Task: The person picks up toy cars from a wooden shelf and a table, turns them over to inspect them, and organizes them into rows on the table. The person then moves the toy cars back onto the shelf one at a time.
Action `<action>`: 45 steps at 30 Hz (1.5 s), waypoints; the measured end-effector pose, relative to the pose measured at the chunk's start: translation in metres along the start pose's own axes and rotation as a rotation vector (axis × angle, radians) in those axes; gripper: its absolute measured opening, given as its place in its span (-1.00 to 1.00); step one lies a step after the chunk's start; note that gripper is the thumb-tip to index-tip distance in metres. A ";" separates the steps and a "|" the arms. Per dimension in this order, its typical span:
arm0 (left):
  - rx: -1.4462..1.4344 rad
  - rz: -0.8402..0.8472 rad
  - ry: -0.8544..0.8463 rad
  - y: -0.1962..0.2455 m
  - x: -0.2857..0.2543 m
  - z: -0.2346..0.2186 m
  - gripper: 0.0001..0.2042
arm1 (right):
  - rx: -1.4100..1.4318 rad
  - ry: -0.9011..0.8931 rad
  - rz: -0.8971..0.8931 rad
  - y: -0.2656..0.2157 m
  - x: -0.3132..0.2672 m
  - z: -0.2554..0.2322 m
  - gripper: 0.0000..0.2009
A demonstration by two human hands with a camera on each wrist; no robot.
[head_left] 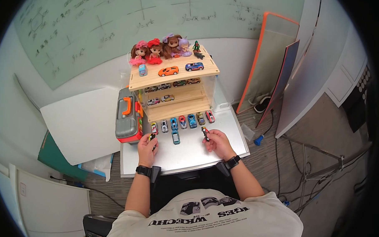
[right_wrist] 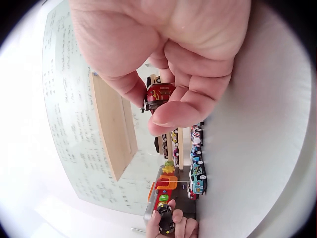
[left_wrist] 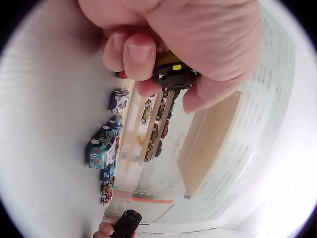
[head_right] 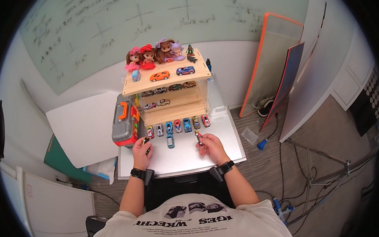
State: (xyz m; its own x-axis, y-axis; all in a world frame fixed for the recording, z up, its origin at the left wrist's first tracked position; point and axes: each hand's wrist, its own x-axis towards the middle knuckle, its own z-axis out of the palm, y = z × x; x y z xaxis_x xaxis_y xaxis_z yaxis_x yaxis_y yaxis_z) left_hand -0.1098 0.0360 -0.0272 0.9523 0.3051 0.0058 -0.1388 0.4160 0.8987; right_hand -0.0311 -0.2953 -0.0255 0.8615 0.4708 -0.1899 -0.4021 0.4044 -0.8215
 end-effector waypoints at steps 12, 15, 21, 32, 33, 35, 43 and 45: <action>0.364 0.015 -0.065 0.006 -0.007 0.018 -0.52 | 0.008 0.004 -0.027 0.002 -0.001 0.001 -0.87; 0.411 0.027 -0.049 0.006 -0.007 0.019 -0.53 | -0.022 -0.016 -0.027 0.000 -0.001 0.002 -0.87; 0.413 -0.021 -0.088 0.002 -0.006 0.014 -0.54 | 0.005 -0.024 0.000 0.001 0.001 0.000 -0.87; 0.298 -0.052 -0.198 0.008 -0.007 0.010 -0.23 | 0.064 -0.018 0.041 -0.008 0.002 0.003 -0.87; 0.290 -0.058 -0.208 0.009 -0.007 0.010 -0.22 | 0.073 -0.011 0.040 -0.008 0.003 0.003 -0.87; 0.304 -0.064 -0.205 0.008 -0.006 0.009 -0.23 | 0.073 -0.012 0.043 -0.007 0.003 0.003 -0.87; 0.319 -0.087 -0.186 0.006 -0.006 0.008 -0.30 | 0.068 -0.023 0.034 -0.006 0.004 0.002 -0.87; 0.305 -0.055 -0.212 0.008 -0.007 0.009 -0.32 | 0.063 -0.011 0.034 -0.006 0.004 0.003 -0.87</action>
State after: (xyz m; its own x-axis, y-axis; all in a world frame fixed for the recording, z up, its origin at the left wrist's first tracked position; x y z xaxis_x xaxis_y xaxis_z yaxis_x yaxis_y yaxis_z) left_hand -0.1148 0.0291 -0.0164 0.9956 0.0922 0.0157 -0.0288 0.1432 0.9893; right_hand -0.0257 -0.2934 -0.0196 0.8436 0.4939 -0.2107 -0.4501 0.4365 -0.7790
